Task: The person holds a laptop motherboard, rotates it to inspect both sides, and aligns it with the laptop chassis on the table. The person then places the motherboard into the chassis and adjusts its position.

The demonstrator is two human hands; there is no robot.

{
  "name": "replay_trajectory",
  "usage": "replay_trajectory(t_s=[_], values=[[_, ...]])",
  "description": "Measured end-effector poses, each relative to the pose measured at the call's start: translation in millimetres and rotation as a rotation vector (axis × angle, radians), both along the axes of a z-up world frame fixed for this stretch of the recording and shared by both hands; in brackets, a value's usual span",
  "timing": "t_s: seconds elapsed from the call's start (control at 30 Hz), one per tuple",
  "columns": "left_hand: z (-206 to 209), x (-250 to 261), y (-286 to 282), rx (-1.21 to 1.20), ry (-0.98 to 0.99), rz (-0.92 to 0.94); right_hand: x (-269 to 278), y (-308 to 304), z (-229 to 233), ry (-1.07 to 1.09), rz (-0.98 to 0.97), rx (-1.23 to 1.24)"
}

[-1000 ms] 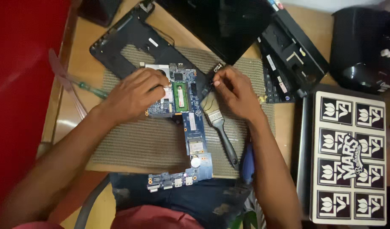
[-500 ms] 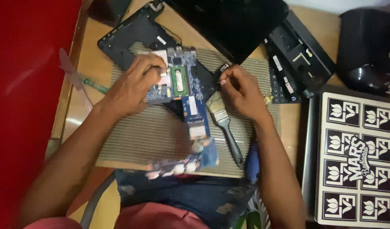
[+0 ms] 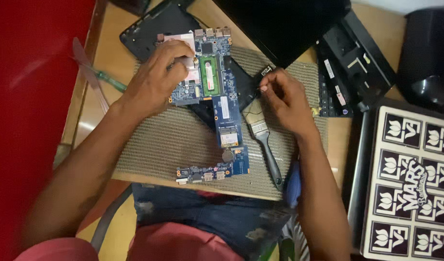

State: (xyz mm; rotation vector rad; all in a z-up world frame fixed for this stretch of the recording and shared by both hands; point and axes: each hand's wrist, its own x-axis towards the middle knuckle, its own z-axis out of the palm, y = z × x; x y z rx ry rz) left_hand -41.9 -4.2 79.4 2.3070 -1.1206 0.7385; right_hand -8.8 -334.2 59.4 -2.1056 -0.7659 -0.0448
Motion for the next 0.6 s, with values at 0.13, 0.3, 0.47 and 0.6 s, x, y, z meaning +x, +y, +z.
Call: replay_trajectory(t_s=[0.13, 0.3, 0.47, 0.6], values=[[-23, 2, 8, -0.283, 0.391, 0.062, -5, 3, 6, 0.067, -0.011, 0.018], [-23, 2, 9, -0.504, 0.441, 0.141, -3, 0, 5, 0.023, 0.01, 0.017], [-19, 4, 13, -0.131, 0.046, 0.076, -3, 1, 2, 0.059, -0.028, 0.021], [-22, 6, 13, -0.078, -0.028, 0.109, -4, 2, 6, 0.046, -0.03, -0.007]])
